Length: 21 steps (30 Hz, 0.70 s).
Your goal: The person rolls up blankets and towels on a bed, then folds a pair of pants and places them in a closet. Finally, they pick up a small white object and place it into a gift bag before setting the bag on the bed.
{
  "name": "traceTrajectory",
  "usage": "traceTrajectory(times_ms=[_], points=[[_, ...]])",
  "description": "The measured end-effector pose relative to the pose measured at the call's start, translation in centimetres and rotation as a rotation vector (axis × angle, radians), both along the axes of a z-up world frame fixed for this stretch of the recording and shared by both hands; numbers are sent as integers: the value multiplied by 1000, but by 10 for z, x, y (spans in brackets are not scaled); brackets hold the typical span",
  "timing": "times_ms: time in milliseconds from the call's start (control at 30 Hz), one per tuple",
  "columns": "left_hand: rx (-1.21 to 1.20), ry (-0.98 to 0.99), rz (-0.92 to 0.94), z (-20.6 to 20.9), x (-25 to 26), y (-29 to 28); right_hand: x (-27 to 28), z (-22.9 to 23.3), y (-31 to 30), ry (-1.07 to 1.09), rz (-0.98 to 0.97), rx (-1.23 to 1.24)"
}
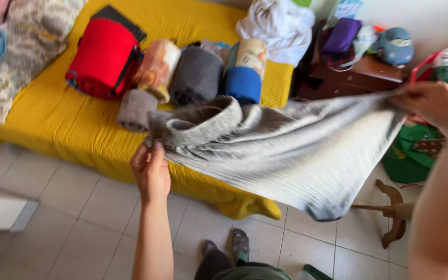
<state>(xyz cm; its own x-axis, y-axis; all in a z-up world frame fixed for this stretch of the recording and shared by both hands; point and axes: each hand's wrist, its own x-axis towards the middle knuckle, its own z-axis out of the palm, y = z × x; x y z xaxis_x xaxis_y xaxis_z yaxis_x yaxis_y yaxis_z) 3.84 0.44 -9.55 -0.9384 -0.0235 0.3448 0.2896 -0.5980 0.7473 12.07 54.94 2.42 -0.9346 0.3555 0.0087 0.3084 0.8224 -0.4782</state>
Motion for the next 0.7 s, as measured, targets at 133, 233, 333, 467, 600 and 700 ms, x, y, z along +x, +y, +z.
traceTrajectory(times_ms=[133,233,333,467,600,700], points=[[164,-157,76,-23,-11,-39,-97,-36,-71,82,111,-353],[214,-238,90,-58,-44,-86,-194,-115,-134,79,200,-538],[285,-319,76,-129,-93,-143,-297,-236,-197,15,274,-672],[340,-582,143,-256,-165,-214,-401,-412,-282,79,319,-350],[516,-651,38,-347,-229,-250,-446,-546,-365,95,106,-186],[565,-748,58,-381,-276,-279,-463,-591,-407,-21,-100,-240]])
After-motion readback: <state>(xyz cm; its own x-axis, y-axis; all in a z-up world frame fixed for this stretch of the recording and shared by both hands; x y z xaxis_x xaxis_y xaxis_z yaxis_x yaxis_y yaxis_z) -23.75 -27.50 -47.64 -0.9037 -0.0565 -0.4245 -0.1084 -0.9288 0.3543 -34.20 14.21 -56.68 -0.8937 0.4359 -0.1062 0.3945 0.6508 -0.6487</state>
